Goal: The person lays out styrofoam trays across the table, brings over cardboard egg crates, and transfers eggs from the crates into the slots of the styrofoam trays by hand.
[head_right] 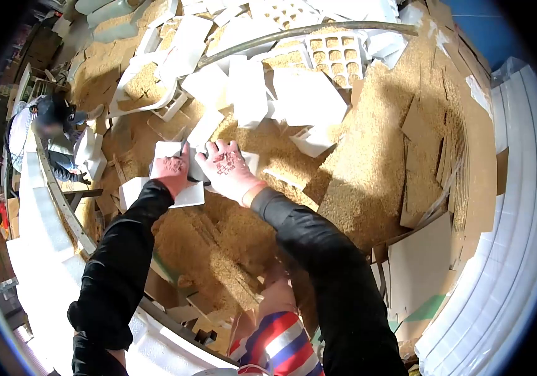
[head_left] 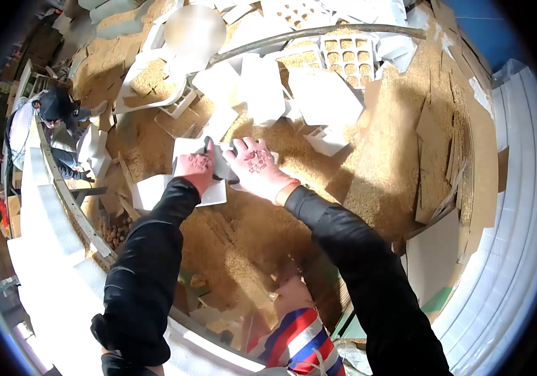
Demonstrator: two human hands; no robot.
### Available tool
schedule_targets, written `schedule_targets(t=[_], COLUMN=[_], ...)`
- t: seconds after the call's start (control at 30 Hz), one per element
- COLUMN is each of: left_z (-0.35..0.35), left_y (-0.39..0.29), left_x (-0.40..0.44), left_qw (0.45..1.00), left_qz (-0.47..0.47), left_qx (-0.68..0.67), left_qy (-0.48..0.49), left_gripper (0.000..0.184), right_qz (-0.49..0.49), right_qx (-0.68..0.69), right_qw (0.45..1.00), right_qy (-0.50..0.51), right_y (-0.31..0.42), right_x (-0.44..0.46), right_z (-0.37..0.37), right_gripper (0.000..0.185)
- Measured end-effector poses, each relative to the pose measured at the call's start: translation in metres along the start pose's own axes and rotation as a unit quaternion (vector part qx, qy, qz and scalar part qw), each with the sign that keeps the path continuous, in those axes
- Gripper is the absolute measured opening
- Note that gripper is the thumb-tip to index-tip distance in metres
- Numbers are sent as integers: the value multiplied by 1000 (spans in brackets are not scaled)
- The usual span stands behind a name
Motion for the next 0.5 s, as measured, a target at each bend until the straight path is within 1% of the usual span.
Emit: schedule_targets(t=[0.03, 0.07, 0.1, 0.13, 0.17, 0.2, 0.23, 0.27, 0.3, 0.33, 0.37, 0.4, 0.43, 0.5], left_z=[18, 20, 21, 15, 0, -12, 0, 2, 1, -2, -11, -13, -13, -15], left_y=[-2, 5, 16, 29, 45, 55, 58, 59, 60, 61, 66, 68, 71, 70], left_x=[-7, -10, -12, -14, -18, -20, -22, -20, -20, -22, -20, -18, -19, -20], left_qw=[999, 995, 990, 983, 981, 978, 959, 948, 934, 919, 912, 907, 901, 896], left_qz=[24, 67, 106, 146, 165, 184, 227, 249, 271, 292, 295, 298, 295, 284], left_qx=[-34, -54, -68, -82, -89, -94, -167, -200, -231, -262, -279, -291, -310, -330], left_qy=[32, 42, 59, 77, 46, 13, 31, 6, -18, -38, -61, -66, -75, -84], left_gripper=[107, 105, 107, 108, 109, 110, 104, 100, 96, 93, 84, 89, 88, 86], right_qz=[-7, -38, -146, -227, -131, -226, -256, -207, -191, -163, -173, -182, -160, -242], right_qx=[50, 66, 142, 102, -134, -67, -146, -257, -283, -338, -331, -326, -277, -144], right_qw=[999, 995, 978, 963, 982, 943, 914, 896, 911, 905, 899, 892, 919, 943], right_qy=[15, -58, 50, 104, -1, 236, 279, 296, 233, 202, 230, 256, 230, 178], right_y=[-8, -25, -56, -87, -125, -139, -157, -165, -180, -188, -191, -190, -188, -180], right_x=[1, 1, 8, 8, -11, -13, -25, -40, -55, -64, -66, -65, -69, -68], right_z=[20, 23, 16, 2, -62, -46, -74, -90, -120, -141, -146, -143, -136, -123], right_gripper=[65, 54, 41, 33, 25, 25, 34, 42, 41, 38, 36, 35, 34, 33])
Point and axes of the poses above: each hand's wrist, its own x-axis towards the middle knuckle, its own z-axis out of the back of the hand, y = z × x, the point moved 1 cm from there along x, towards the middle knuckle, and after that the axes turned 7 degrees about -x, right-handed, at the moved point
